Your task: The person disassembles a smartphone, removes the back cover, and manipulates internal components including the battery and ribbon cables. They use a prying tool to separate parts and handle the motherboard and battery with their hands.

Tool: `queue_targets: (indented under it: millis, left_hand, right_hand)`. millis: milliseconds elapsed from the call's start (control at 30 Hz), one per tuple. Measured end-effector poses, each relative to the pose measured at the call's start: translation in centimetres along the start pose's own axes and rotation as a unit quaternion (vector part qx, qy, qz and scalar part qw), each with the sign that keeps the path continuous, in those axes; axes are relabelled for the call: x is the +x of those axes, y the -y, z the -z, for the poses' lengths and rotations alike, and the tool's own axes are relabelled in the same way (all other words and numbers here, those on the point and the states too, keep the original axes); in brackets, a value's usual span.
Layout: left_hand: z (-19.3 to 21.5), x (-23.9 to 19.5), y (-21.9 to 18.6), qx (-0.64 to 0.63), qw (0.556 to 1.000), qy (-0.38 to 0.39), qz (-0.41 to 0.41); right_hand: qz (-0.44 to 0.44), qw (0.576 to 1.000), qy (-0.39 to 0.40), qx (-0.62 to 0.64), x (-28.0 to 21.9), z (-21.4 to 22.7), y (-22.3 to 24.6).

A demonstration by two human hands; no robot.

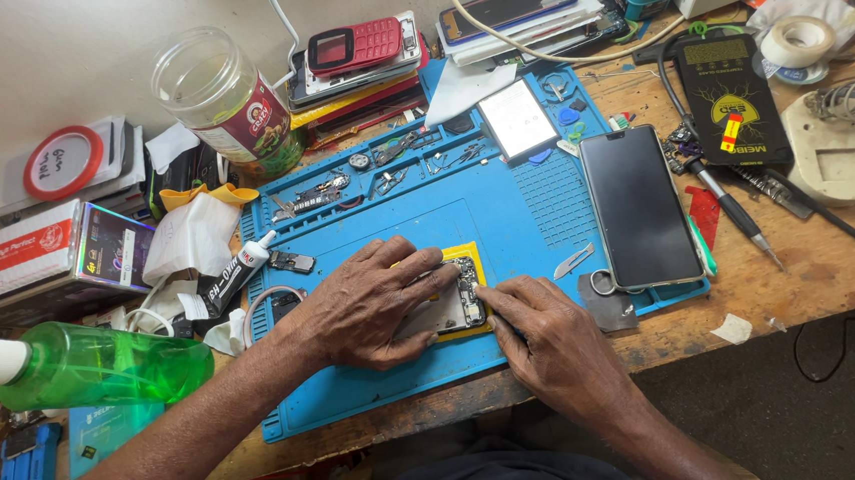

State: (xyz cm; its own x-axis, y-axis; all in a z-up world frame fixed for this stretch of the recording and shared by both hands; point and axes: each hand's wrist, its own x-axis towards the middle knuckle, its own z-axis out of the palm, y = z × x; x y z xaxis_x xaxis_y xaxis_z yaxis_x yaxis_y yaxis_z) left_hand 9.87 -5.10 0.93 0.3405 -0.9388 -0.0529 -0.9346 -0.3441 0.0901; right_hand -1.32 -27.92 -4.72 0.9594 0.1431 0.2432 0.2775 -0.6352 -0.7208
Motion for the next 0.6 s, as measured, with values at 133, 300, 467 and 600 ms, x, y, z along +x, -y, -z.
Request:
queue_targets:
  millis: [133,300,467,600]
  left_hand:
    - [0.1,0.2,0.0,-0.006,1.000,0.006,0.006]
    - [-0.5,0.1,0.3,-0.023,1.000,0.006,0.015]
    - [-1.1,-0.2,0.6,-0.026,1.000,-0.013,0.007]
    - [-1.4,-0.4,0.6,-0.029,0.999,-0.025,0.012]
  right_hand:
    - [0.000,1.000,-0.003,0.005,0.0,0.1,0.0]
    - [0.001,1.000,-0.003,0.007,0.0,0.1,0.0]
    - [-0.005,1.000,0.004,0.008,0.0,0.0,-0.2]
    - [-0.004,1.000,0.004,0.009,0.0,-0.1,-0.4]
